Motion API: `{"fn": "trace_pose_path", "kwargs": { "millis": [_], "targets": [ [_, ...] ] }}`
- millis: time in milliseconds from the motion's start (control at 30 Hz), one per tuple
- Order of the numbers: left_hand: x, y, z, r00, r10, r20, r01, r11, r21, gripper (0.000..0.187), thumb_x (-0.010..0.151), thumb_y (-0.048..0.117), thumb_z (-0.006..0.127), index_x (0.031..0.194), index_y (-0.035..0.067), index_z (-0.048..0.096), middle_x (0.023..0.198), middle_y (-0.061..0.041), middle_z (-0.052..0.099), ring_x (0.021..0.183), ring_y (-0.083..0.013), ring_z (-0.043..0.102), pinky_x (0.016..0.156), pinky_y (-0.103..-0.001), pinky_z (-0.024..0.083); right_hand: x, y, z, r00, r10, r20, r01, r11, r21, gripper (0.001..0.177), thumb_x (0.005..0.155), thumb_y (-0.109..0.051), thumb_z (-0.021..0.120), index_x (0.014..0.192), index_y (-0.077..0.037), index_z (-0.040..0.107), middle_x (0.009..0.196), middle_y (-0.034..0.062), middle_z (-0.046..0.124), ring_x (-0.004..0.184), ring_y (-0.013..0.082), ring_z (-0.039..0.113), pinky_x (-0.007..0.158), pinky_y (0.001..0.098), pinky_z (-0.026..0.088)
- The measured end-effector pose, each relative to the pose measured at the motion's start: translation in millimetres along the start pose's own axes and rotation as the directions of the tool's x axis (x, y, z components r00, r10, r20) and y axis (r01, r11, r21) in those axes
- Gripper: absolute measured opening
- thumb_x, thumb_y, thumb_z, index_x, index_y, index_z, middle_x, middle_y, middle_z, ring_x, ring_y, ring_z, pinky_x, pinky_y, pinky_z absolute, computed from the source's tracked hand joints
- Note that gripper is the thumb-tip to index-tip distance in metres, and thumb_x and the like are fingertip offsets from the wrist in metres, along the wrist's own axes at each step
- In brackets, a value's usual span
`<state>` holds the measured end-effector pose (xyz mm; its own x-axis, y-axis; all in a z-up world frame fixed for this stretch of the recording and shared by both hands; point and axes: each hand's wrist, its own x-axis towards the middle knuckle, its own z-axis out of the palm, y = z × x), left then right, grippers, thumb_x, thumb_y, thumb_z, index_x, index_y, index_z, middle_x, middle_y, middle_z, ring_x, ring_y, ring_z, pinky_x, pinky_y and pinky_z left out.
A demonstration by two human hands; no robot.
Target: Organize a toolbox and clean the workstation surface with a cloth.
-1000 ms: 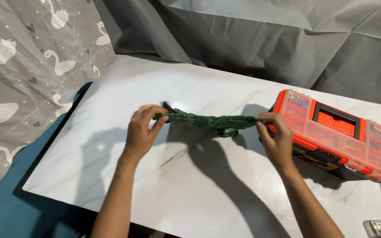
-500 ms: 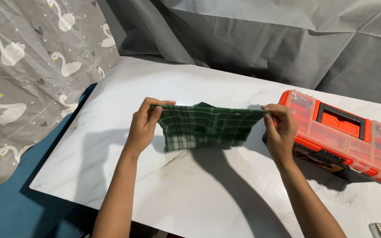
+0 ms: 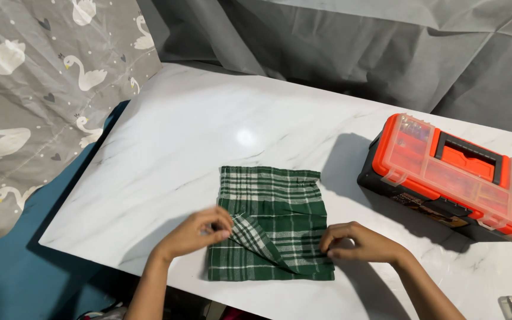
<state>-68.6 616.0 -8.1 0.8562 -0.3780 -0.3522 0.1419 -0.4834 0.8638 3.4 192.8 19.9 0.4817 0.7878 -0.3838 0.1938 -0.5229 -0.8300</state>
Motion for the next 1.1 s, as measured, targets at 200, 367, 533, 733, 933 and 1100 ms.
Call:
{"fn": "trace_pose_path", "kwargs": {
  "millis": [200, 367, 533, 733, 933, 1100],
  "targets": [
    [16.9, -6.0, 15.0, 0.923, 0.325, -0.207, -0.232, 0.897, 0.376, 0.071, 0.070, 0.039, 0.091, 0.134, 0.021, 0.069, 0.127, -0.002, 0.068, 0.115, -0.0260, 0.060, 0.091, -0.044, 0.049, 3.6, -56.2, 21.1, 0.996, 0.052, 0.075, -0.010, 0.879, -0.476, 0.049, 0.067, -0.022, 0.089, 0.111, -0.015, 0.070, 0.113, 0.0049, 0.057, 0.116, 0.0262, 0.051, 0.099, 0.0373, 0.047],
    [21.7, 30.7, 16.0, 0.977, -0.140, -0.162, 0.169, 0.969, 0.181, 0.064, 0.073, 0.035, 0.085, 0.134, 0.029, 0.067, 0.113, 0.005, 0.069, 0.106, -0.0153, 0.065, 0.095, -0.035, 0.056, 2.8, -31.2, 34.9, 0.981, -0.189, 0.035, 0.178, 0.825, -0.537, 0.035, 0.066, -0.015, 0.086, 0.097, -0.010, 0.069, 0.109, 0.0071, 0.061, 0.112, 0.0299, 0.053, 0.095, 0.0402, 0.048],
    [26.0, 36.3, 14.6, 0.993, -0.048, -0.107, 0.072, 0.969, 0.237, 0.060, 0.071, 0.029, 0.087, 0.129, 0.026, 0.069, 0.116, 0.007, 0.064, 0.107, -0.0118, 0.063, 0.099, -0.031, 0.055, 5.1, -9.3, 27.6, 0.997, -0.074, -0.016, 0.059, 0.890, -0.452, 0.017, 0.079, -0.012, 0.078, 0.093, -0.009, 0.069, 0.101, 0.0072, 0.064, 0.107, 0.0231, 0.061, 0.094, 0.0346, 0.055],
    [33.4, 23.8, 12.1, 0.996, -0.084, 0.014, 0.079, 0.972, 0.223, 0.052, 0.076, 0.020, 0.080, 0.126, 0.028, 0.069, 0.121, 0.008, 0.061, 0.102, -0.0150, 0.064, 0.094, -0.032, 0.058, 5.4, -39.0, 12.5, 0.986, -0.095, 0.136, 0.123, 0.969, -0.216, 0.035, 0.073, -0.004, 0.079, 0.107, -0.009, 0.071, 0.119, 0.0060, 0.066, 0.122, 0.0225, 0.057, 0.101, 0.0350, 0.050],
    [37.2, -10.9, 6.5, 0.975, 0.212, -0.071, -0.207, 0.976, 0.066, 0.005, 0.083, 0.007, 0.069, 0.083, 0.009, 0.065, 0.110, 0.004, 0.073, 0.102, -0.0139, 0.069, 0.091, -0.035, 0.057, 0.8, -14.7, 20.8, 0.987, -0.133, 0.090, 0.152, 0.956, -0.251, 0.027, 0.069, 0.002, 0.081, 0.093, -0.008, 0.077, 0.121, 0.0065, 0.063, 0.123, 0.0240, 0.055, 0.102, 0.0358, 0.049],
    [40.0, -10.3, 0.1, 0.988, -0.045, -0.148, 0.025, 0.991, -0.135, 0.014, 0.086, 0.013, 0.075, 0.097, 0.016, 0.065, 0.088, 0.000, 0.073, 0.077, -0.0149, 0.061, 0.069, -0.031, 0.049, 6.9, -3.3, 6.0, 0.987, -0.146, 0.064, 0.145, 0.989, 0.021, 0.008, 0.084, -0.008, 0.081, 0.091, -0.008, 0.079, 0.097, 0.0028, 0.075, 0.099, 0.0179, 0.070, 0.091, 0.0330, 0.058]
  ]
}}
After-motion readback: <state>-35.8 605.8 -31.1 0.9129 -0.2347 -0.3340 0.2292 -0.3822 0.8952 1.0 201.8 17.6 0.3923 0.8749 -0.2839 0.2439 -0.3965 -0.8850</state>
